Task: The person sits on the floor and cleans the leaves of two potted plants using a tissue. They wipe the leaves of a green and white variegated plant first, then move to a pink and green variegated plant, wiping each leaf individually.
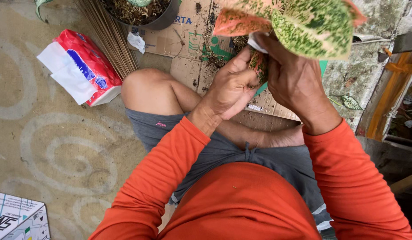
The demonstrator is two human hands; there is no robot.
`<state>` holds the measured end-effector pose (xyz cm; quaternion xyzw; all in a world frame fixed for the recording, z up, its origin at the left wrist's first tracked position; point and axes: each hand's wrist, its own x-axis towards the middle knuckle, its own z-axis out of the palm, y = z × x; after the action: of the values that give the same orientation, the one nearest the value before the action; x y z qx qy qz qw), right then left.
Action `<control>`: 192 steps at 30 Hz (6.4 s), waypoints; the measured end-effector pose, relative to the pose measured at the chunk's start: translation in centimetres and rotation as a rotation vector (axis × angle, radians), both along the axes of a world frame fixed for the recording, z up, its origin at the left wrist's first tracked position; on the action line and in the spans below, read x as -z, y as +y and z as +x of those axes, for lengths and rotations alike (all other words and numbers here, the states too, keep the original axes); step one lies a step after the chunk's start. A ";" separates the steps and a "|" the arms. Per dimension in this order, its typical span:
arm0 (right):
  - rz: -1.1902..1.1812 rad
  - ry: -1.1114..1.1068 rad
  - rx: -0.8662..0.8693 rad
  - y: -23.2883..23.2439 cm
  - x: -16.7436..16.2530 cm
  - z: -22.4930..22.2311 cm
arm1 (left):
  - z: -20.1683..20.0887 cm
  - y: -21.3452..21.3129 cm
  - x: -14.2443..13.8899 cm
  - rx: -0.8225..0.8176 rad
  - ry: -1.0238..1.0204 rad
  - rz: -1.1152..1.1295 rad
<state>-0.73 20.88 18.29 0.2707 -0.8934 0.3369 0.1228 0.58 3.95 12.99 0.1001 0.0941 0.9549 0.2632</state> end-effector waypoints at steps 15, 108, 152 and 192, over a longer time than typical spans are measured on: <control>-0.253 -0.478 -0.161 -0.7 -3.9 6.1 | -0.9 -0.4 -1.2 0.044 -0.367 0.032; 0.131 0.014 0.147 -2.3 -1.7 3.0 | -1.0 -1.9 -3.8 0.079 -0.197 -0.116; 0.039 -0.015 0.252 0.8 -4.0 1.6 | 0.2 -1.3 -2.4 -0.101 -0.238 0.004; -0.300 -0.010 0.346 1.4 -7.6 5.7 | -4.3 -5.7 -9.7 -0.022 -0.210 -0.143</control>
<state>4.97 22.33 25.92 0.0905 -0.8670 0.4414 0.2130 -3.72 -1.72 22.66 -0.0204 0.1350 0.9538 0.2674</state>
